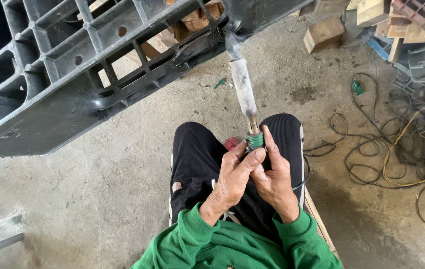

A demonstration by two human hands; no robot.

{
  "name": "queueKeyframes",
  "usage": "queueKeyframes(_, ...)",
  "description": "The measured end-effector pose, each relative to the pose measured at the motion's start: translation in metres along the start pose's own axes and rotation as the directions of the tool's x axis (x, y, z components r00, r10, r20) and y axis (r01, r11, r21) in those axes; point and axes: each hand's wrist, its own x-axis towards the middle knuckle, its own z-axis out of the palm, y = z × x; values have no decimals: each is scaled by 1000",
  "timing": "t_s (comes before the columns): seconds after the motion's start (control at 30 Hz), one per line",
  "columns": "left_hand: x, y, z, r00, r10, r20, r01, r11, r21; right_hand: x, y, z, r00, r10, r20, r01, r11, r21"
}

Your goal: The person modifies a black plastic crate by first using a chisel to pry and remove sections of the crate's grid structure. Then, they use an angle grinder to cut and smooth the edges of the modified crate.

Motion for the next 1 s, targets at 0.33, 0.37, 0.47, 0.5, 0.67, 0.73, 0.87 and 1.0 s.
queueKeyframes(0.33,0,11,3,999,0,37,1,1000,-31,0,1,-1,973,-230,-8,228,968,-108)
queueKeyframes(0.37,-1,13,4,999,-3,42,3,1000,-6,-1,-5,-3,976,-219,0,217,967,-136)
queueKeyframes(0.47,-10,21,7,998,-13,57,13,1000,10,-7,-25,-9,989,-147,20,148,977,-152)
queueKeyframes(0.5,-15,23,8,998,-16,55,16,1000,2,-10,-32,-12,993,-115,33,118,982,-145)
queueKeyframes(0.67,-28,26,3,997,-40,61,44,998,-56,-15,-65,-13,985,-149,90,166,958,-235)
queueKeyframes(0.73,-29,26,1,998,-27,58,31,997,-66,-15,-73,-7,987,-134,89,153,954,-259)
queueKeyframes(0.87,-33,28,-5,997,22,79,-15,996,-87,-18,-85,-2,990,-80,113,107,959,-262)
queueKeyframes(1.0,-39,24,-6,996,-29,83,47,972,-231,-21,-94,2,984,-137,113,166,935,-312)
